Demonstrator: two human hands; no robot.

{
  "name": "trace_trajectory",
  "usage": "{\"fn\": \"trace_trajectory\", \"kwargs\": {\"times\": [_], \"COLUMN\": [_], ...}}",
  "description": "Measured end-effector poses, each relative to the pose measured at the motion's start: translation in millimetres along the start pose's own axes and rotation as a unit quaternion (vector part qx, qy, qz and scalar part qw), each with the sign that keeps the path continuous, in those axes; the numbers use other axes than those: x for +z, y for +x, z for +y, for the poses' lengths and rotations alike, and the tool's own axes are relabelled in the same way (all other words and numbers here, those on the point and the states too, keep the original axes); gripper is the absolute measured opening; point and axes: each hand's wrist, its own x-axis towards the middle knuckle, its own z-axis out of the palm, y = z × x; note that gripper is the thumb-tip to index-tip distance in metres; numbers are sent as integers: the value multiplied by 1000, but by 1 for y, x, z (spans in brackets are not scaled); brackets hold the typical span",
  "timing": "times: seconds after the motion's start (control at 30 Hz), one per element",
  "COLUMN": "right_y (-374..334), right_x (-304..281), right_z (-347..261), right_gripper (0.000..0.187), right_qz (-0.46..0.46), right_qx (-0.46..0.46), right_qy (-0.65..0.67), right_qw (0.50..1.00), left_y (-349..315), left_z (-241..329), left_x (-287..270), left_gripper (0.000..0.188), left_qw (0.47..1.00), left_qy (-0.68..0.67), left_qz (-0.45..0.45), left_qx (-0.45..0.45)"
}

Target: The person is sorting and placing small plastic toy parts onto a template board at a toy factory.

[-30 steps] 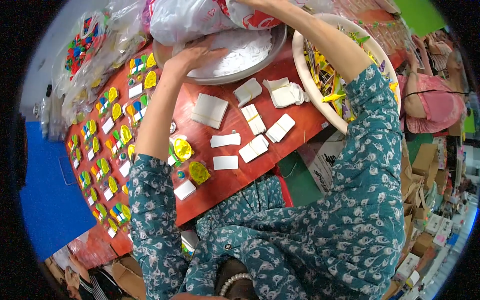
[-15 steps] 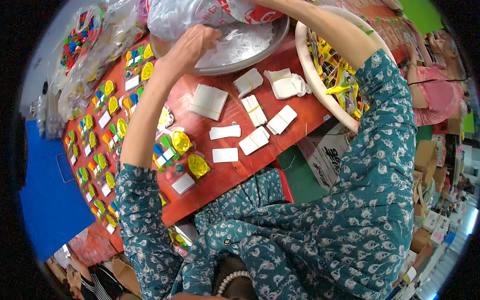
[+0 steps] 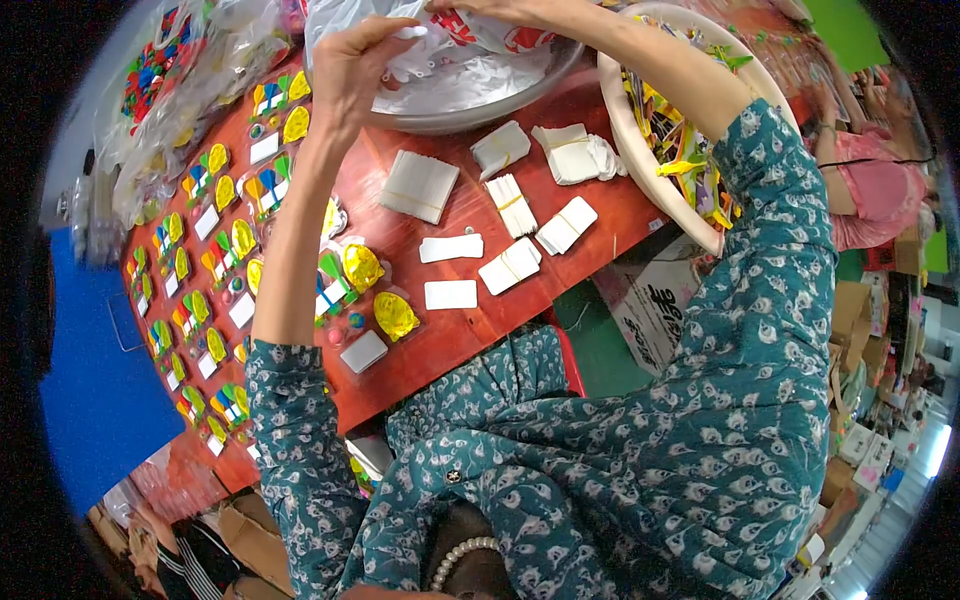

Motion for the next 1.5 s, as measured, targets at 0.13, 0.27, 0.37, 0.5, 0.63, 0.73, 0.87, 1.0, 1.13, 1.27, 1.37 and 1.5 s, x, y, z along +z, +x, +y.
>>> {"fn": "trace_trajectory", "kwargs": {"times": [0.13,0.27,0.37,0.5,0.63,0.73,0.87,1.0,1.13,1.27,1.37,1.5], "right_y": [-9,-15,-17,-19,-23,-34,-49,-46,-40,-36,-40,-40], "right_x": [5,13,16,5,-16,-14,-12,-3,16,23,36,47], "right_z": [-7,-9,1,14,-31,-54,-83,-113,-134,-168,-183,-218], "right_gripper": [21,20,20,20,24,21,29,29,26,19,24,23], "right_qz": [2,-10,-55,-117,-105,89,-50,-81,-143,-252,-356,-452], "right_qx": [-10,-47,-6,2,45,-81,110,135,169,260,304,276], "right_qy": [-65,-78,-33,2,56,42,253,328,400,481,423,345], "right_qw": [998,996,998,993,992,992,960,932,889,798,776,775], "left_y": [-7,-7,-3,-5,-19,-22,-45,-79,-117,-165,-199,-249], "left_z": [3,-4,-6,13,32,32,33,44,57,67,63,70], "left_x": [0,0,1,2,-8,-11,-20,-27,-31,-31,-25,-26], "left_gripper": [18,16,17,21,13,27,20,18,18,12,13,14], "left_qw": [998,993,987,969,921,839,754,721,738,740,749,695], "left_qy": [11,74,30,-138,-313,-458,-591,-630,-610,-594,-545,-578], "left_qz": [60,81,143,161,165,188,153,160,187,236,282,345], "left_qx": [-33,40,67,-127,-162,-226,-244,-239,-220,-210,-248,-254]}}
